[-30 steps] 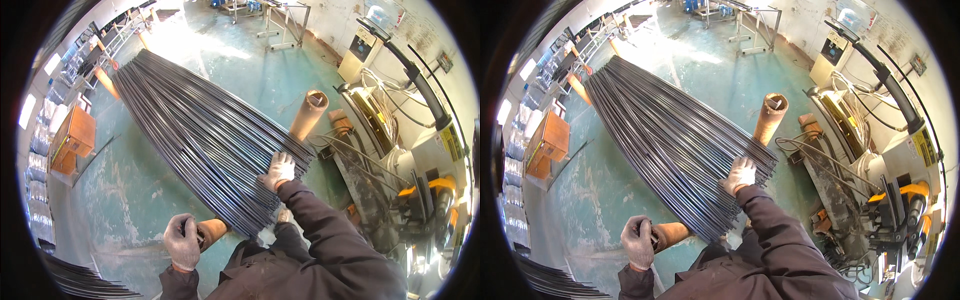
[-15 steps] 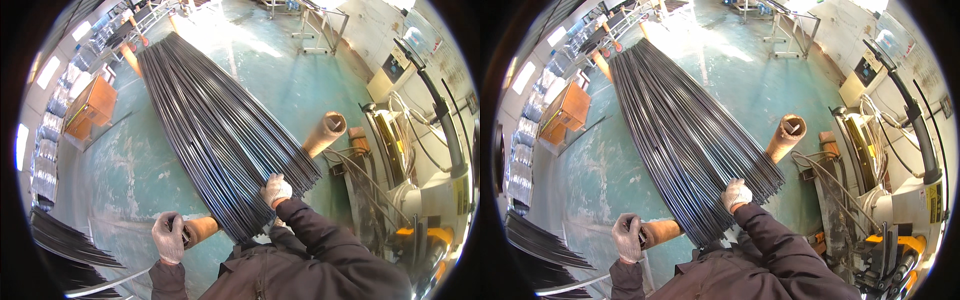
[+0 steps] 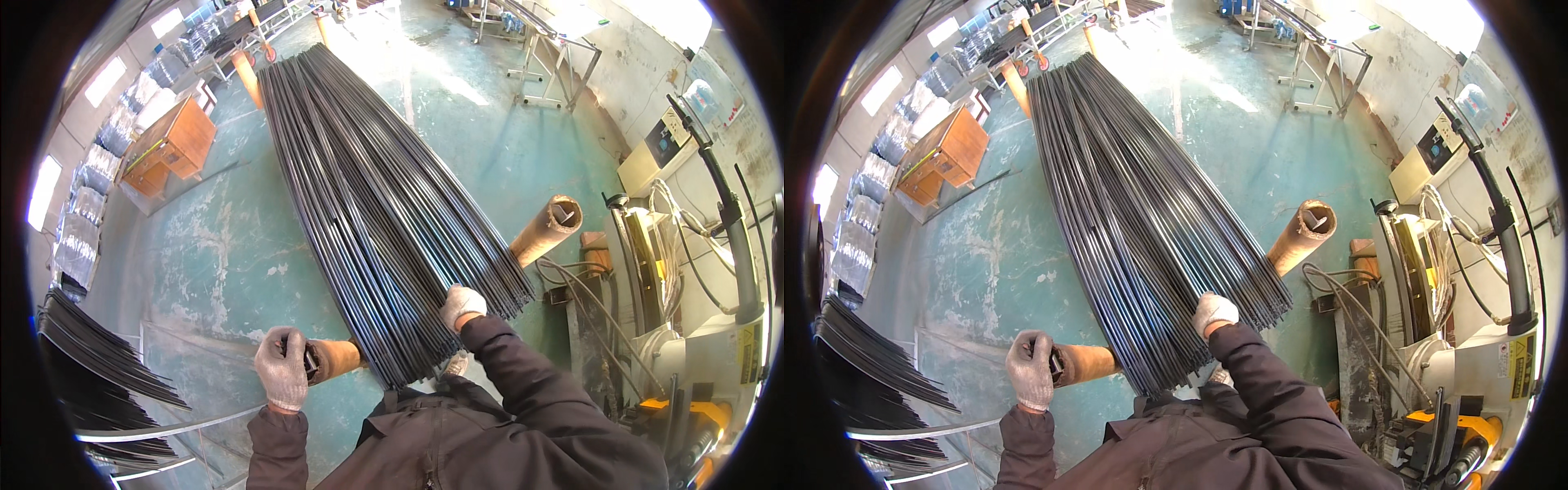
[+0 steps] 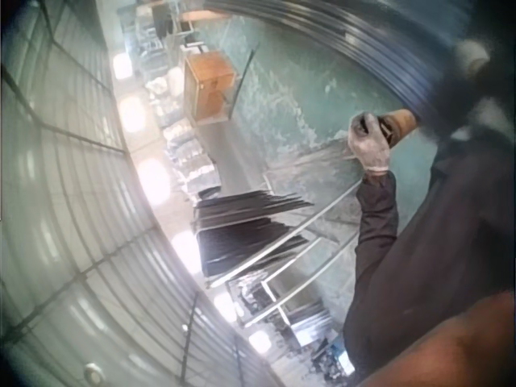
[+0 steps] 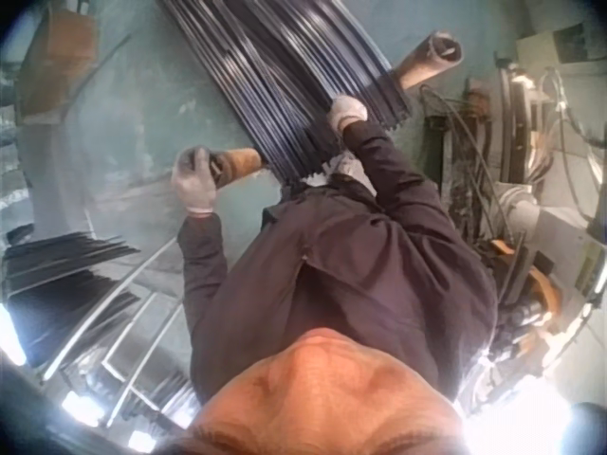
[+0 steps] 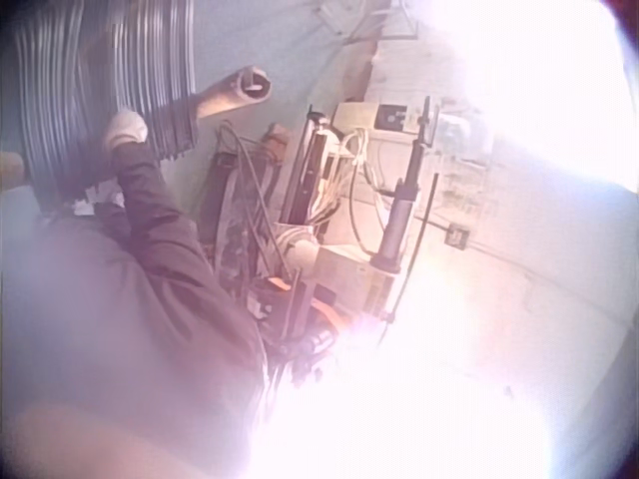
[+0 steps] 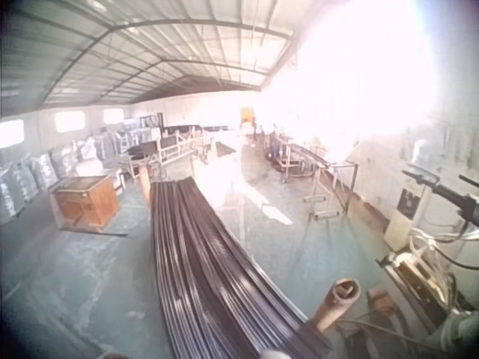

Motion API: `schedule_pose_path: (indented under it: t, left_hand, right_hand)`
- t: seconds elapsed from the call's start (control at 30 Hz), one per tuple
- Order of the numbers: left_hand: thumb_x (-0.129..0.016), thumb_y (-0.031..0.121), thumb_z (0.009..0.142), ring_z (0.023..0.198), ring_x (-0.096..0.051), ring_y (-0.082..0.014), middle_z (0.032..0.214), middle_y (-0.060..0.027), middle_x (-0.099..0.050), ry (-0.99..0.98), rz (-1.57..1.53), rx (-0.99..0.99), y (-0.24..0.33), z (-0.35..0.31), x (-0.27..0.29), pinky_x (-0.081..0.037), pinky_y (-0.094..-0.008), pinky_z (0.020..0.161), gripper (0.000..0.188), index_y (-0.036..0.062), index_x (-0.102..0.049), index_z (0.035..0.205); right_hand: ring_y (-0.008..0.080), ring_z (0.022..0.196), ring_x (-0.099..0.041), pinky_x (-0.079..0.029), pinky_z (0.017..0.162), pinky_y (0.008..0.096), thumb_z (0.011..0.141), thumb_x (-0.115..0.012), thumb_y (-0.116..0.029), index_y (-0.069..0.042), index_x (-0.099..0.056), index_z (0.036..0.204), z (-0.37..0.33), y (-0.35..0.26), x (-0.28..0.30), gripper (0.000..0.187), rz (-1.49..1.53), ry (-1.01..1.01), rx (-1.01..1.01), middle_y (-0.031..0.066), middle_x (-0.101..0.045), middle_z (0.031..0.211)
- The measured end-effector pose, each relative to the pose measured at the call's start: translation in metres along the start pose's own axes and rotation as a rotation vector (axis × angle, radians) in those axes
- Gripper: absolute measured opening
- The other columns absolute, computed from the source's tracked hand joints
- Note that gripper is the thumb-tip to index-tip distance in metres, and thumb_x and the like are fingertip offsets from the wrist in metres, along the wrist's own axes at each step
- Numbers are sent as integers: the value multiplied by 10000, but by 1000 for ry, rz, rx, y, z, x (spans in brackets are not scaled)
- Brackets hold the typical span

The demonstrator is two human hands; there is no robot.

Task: The person repeatedly feeds bundles of long metal rods into a bending machine, operates the machine to bend them, and then removes the bent rods to stack them on a nearby rack. The process is repeated multiple times throughout the clip.

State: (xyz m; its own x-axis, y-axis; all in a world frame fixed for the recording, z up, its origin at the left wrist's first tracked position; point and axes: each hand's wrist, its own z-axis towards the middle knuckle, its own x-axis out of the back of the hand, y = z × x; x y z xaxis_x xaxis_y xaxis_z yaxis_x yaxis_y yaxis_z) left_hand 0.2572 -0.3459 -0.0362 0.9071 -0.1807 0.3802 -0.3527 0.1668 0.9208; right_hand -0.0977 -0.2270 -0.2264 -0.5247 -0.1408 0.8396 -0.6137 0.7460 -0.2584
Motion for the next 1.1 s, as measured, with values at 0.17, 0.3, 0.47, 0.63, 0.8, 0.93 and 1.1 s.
schedule_pose_path:
  t: [0.17,0.3,0.47,0.63,0.8,0.93,1.1]
  left_hand:
    - [-742,65,1068,866,-660,-127,926,-39,-730,-9,19,-60,-3,-1,2,-568,-328,829,76,-5,-745,1036]
    - [-767,56,1046,861,-695,-207,942,-72,-729,14,75,-164,-5,-2,7,-580,-382,843,53,22,-727,1054]
    - [-823,47,937,924,-720,-365,966,-108,-728,52,385,-616,20,-17,1,-563,-505,887,151,88,-698,1012]
    - [-849,61,886,934,-777,-329,953,-101,-780,-300,19,-737,35,-62,-45,-605,-486,895,144,96,-735,967]
    - [-815,78,1005,904,-770,-184,1000,-90,-815,-704,-328,74,-16,-71,-86,-621,-358,818,129,-14,-791,1092]
    - [-740,147,1095,941,-758,-167,1039,-104,-806,-666,-524,350,-68,-36,-125,-622,-333,876,208,-49,-739,1164]
    - [-735,295,1124,1039,-774,-317,1135,-165,-781,-758,-803,762,-112,-16,-185,-646,-504,957,300,37,-686,1269]
  right_hand:
    - [356,1315,-765,-596,1141,411,846,-1007,-474,34,-730,1444,0,20,25,832,262,-115,-51,255,-787,1386]
    - [350,1332,-757,-593,1149,398,839,-1013,-508,92,-670,1504,-15,13,42,959,309,-61,-65,280,-770,1413]
    - [295,997,-822,-663,941,391,921,-959,-503,163,-597,1527,-31,8,57,970,484,-73,-70,234,-816,1198]
    - [221,764,-739,-640,696,440,1162,-709,-354,72,-649,1270,-50,2,53,443,985,-301,-51,120,-732,917]
    - [140,508,-521,-456,478,332,1192,-620,-499,-76,-632,911,-94,-10,56,508,1096,-320,-29,12,-562,665]
    - [172,505,-586,-493,483,370,1083,-744,-560,-31,-667,860,-190,24,34,579,749,-219,-138,58,-612,645]
    - [383,833,-734,-580,804,513,957,-866,-511,-5,-808,1191,-422,107,-38,560,424,-239,-389,270,-781,944]
